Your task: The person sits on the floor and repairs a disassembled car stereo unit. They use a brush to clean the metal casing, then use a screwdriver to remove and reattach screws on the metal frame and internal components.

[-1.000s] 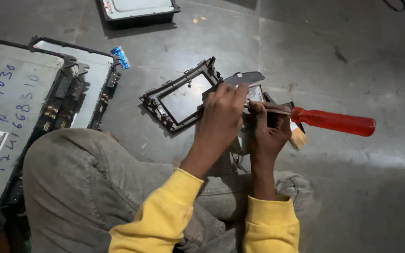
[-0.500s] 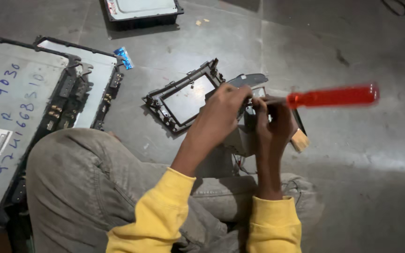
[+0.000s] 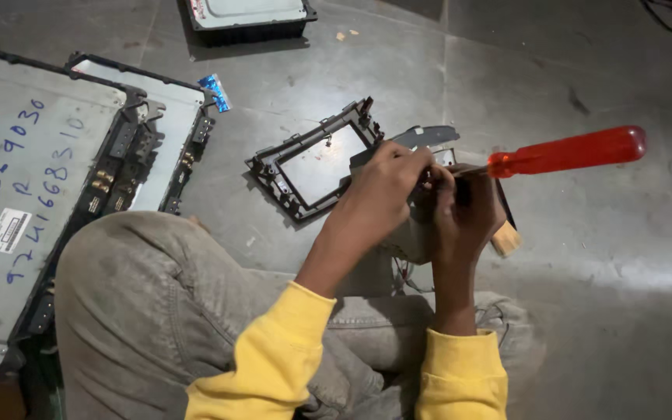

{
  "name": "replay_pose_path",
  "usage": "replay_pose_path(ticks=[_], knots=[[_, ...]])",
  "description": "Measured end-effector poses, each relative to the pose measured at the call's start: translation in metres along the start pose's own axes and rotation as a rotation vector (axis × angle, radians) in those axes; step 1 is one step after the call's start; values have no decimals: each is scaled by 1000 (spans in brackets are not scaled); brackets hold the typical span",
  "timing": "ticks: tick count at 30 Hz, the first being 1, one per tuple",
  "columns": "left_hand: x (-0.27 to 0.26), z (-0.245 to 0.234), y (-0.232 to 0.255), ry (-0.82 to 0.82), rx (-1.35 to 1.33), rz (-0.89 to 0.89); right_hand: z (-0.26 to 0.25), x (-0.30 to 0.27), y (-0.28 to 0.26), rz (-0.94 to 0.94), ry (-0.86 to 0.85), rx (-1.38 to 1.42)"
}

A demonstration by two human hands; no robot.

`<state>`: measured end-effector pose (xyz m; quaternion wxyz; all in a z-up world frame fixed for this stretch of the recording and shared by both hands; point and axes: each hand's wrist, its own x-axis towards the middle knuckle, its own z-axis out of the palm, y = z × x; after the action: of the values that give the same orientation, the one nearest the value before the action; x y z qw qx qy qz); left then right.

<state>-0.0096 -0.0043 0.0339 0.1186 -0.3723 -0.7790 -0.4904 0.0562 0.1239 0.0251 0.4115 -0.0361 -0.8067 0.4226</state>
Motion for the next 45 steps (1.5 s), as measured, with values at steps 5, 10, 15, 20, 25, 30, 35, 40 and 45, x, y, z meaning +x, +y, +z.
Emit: replay_pose_path(ticks=[5,10,15,20,25,30,35,40,45], knots=[[2,-2,4,0,36,-30,0,-1,0,24,-45,162],[0,-1,13,127,89,4,-1,2,-6,82,-24,-57],[1,1,12,247,70,-8,0,3,-10,-26,-42,68],[-2,4,-1,168,19,-39,-3,10,-14,40,-91,14],[-3,6,-16,134,-112,-1,-8,16,-27,48,-150,-17],[-8,9,-25,121,-153,59,-6,13,-31,1,-78,-196],[-7,11,-29,125,-131,85,-9,13,-21,63,-147,-166],[-9,15,-33,137,-130,104,-7,14,-16,-135,-151,-314],[-9,18,-37,158,-80,115,-10,16,-22,-35,-221,-152]])
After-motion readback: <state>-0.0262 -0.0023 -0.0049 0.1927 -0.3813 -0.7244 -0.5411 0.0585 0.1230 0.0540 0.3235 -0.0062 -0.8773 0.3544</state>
